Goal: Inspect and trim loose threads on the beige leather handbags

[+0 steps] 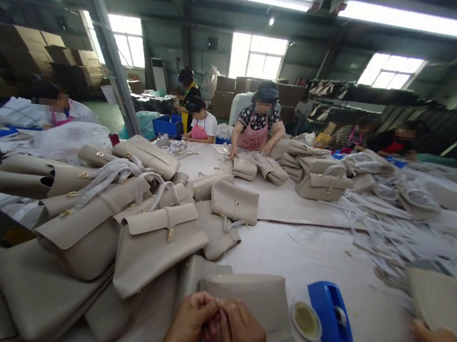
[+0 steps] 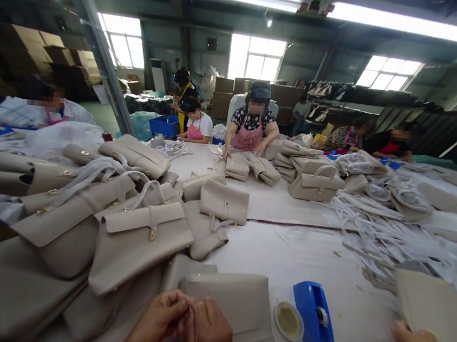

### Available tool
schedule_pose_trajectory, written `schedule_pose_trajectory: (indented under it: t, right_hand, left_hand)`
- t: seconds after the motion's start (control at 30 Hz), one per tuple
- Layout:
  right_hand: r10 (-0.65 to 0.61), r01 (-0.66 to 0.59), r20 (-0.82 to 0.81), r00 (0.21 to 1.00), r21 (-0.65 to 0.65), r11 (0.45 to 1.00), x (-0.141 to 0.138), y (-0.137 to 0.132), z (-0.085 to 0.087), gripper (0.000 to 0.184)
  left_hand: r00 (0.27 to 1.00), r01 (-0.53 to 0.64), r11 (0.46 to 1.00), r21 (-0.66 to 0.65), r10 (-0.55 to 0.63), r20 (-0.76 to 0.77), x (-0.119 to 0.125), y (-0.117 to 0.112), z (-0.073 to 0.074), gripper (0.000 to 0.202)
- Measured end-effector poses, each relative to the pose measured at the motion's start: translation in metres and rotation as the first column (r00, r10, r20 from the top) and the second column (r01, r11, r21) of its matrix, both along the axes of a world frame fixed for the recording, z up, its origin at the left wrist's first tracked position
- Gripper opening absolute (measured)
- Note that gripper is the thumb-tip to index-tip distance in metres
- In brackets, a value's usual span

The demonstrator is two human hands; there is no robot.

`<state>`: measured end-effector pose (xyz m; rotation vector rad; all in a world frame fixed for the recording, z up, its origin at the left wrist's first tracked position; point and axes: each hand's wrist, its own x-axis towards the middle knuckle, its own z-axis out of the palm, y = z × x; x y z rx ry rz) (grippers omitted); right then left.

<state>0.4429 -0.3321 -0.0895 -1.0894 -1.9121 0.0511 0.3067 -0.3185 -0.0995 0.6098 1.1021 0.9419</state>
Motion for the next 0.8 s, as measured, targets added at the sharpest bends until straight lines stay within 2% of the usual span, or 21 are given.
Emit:
schedule_pose_trajectory:
  t: [0.1, 0.2, 0.27, 0.33, 0.43, 0.57, 0.63, 0.67, 0.73, 0.8]
  right_hand:
    - [-0.031, 0.014, 0.15, 0.988, 0.11, 0.994, 0.002, -0.003, -0.002, 0.026]
    - [-0.12, 0.067, 0.284, 0.951, 0.191, 0.979, -0.002, -0.008, -0.011, 0.03]
    - [-0.152, 0.113, 0.35, 0.924, 0.132, 0.985, -0.008, -0.015, -0.02, 0.03]
    - [-0.149, 0.16, 0.407, 0.901, 0.006, 0.987, -0.015, -0.023, -0.029, 0.03]
    - [-0.139, 0.223, 0.484, 0.864, -0.121, 0.967, -0.024, -0.04, -0.042, 0.034]
    - [-0.134, 0.25, 0.513, 0.848, -0.164, 0.954, -0.023, -0.064, -0.051, 0.044]
    - [-0.097, 0.25, 0.476, 0.874, -0.268, 0.93, -0.017, -0.071, -0.048, 0.035]
    - [-0.065, 0.24, 0.437, 0.897, -0.357, 0.903, -0.013, -0.074, -0.044, 0.028]
    - [-0.011, 0.184, 0.301, 0.954, -0.553, 0.813, -0.002, -0.077, -0.035, 0.021]
    - [0.0, 0.075, 0.105, 0.994, -0.705, 0.705, 0.011, -0.082, -0.03, 0.03]
  left_hand:
    - [1.0, -0.023, 0.999, 0.037, 0.022, 0.021, 0.004, -0.006, -0.006, 0.06]
    - [0.996, -0.084, 0.995, 0.057, 0.085, -0.025, 0.009, -0.012, -0.01, 0.06]
    - [0.99, -0.135, 0.99, 0.033, 0.136, -0.042, 0.011, -0.017, -0.015, 0.059]
    - [0.986, -0.168, 0.986, -0.025, 0.167, -0.02, 0.012, -0.023, -0.023, 0.058]
    - [0.985, -0.16, 0.979, -0.124, 0.166, 0.047, 0.009, -0.036, -0.032, 0.056]
    - [0.996, -0.026, 0.985, -0.173, 0.041, 0.083, 0.002, -0.055, -0.031, 0.053]
    - [0.995, 0.082, 0.983, -0.163, -0.072, 0.068, -0.001, -0.064, -0.025, 0.053]
    - [0.99, 0.136, 0.979, -0.152, -0.13, 0.046, -0.003, -0.067, -0.023, 0.054]
    - [0.968, 0.245, 0.96, -0.134, -0.249, -0.021, -0.006, -0.071, -0.022, 0.055]
    - [0.921, 0.379, 0.92, -0.101, -0.386, -0.055, -0.01, -0.073, -0.026, 0.056]
